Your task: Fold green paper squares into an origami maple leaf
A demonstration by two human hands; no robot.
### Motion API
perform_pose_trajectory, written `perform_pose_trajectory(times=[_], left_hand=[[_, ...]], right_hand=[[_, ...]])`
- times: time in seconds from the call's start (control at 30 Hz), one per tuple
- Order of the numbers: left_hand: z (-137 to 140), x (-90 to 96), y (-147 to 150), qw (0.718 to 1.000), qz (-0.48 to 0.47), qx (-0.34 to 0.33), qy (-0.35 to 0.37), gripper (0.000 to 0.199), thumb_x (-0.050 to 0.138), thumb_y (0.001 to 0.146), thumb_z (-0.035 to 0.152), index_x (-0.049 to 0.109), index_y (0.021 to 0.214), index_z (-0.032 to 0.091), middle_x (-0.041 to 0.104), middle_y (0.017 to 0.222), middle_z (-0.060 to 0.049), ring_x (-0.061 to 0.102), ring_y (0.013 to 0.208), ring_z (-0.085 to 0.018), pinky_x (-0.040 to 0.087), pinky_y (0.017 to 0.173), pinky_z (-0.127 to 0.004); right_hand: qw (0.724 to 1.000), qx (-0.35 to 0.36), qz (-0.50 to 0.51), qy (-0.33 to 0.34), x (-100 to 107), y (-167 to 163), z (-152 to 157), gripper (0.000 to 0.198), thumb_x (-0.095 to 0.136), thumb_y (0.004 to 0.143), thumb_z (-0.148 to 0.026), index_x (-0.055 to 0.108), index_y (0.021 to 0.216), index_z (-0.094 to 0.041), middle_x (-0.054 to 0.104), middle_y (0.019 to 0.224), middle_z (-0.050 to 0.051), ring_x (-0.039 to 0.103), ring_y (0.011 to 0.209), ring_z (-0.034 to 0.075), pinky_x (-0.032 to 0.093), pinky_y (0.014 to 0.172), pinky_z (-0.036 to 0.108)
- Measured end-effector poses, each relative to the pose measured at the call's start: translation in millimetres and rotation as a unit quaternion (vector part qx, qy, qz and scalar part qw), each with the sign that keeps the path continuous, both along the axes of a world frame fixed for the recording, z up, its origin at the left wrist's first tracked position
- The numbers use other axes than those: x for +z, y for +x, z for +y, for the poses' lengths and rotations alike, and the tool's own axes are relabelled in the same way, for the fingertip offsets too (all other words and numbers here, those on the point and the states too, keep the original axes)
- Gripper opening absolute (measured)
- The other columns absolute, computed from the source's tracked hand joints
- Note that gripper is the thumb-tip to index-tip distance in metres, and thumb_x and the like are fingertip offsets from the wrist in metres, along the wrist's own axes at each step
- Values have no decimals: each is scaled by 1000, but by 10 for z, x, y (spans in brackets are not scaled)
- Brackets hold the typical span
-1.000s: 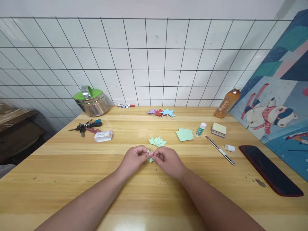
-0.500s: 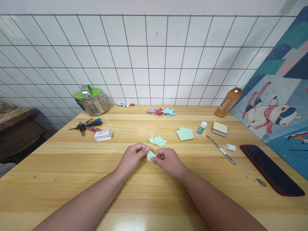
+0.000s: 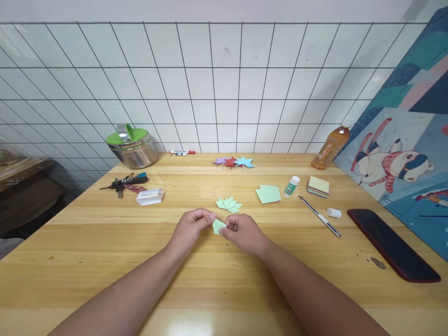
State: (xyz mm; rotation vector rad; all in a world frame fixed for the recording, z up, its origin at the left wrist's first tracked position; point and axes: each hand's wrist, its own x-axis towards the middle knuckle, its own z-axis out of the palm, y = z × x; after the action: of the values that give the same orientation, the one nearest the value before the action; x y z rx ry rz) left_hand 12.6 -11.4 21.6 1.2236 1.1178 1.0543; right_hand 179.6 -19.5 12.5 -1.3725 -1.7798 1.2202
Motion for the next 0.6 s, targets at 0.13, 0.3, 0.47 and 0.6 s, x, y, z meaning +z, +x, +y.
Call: perform_pose_trajectory(times=[0.13, 0.3, 0.47, 0.6], left_hand=[[2, -12, -11, 1000, -14, -7, -12, 22, 69, 67, 35, 64, 62, 15, 59, 61, -2, 53, 61, -14, 41, 61, -25], [37, -20, -32, 999, 11, -42, -23, 27, 66, 70, 39, 62, 66, 14, 60, 65, -3, 54, 62, -14, 42, 62, -25], [50, -15, -35, 987, 89, -128, 29, 27, 63, 73, 41, 61, 76, 15, 60, 69, -1, 51, 65, -13, 40, 60, -22], [46, -72, -25, 984, 142, -100, 46, 29, 61, 72, 43, 58, 63, 15, 50, 56, 3, 44, 55, -11, 34, 53, -21]], right_hand=[[1000, 6, 2, -8, 8, -8, -9, 17, 58, 70, -31, 53, 60, -19, 44, 51, -6, 36, 45, 7, 25, 43, 20], [1000, 1, 1, -7, -34, 12, 10, 16, 58, 70, -32, 55, 61, -19, 45, 52, -6, 36, 46, 7, 25, 43, 20], [1000, -4, 17, 7, -85, 50, 40, 21, 57, 73, -36, 55, 63, -18, 43, 54, -6, 34, 48, 7, 26, 45, 19], [1000, 0, 8, 24, -99, 49, 33, 22, 57, 74, -38, 54, 63, -18, 43, 53, -6, 34, 48, 8, 27, 46, 20]])
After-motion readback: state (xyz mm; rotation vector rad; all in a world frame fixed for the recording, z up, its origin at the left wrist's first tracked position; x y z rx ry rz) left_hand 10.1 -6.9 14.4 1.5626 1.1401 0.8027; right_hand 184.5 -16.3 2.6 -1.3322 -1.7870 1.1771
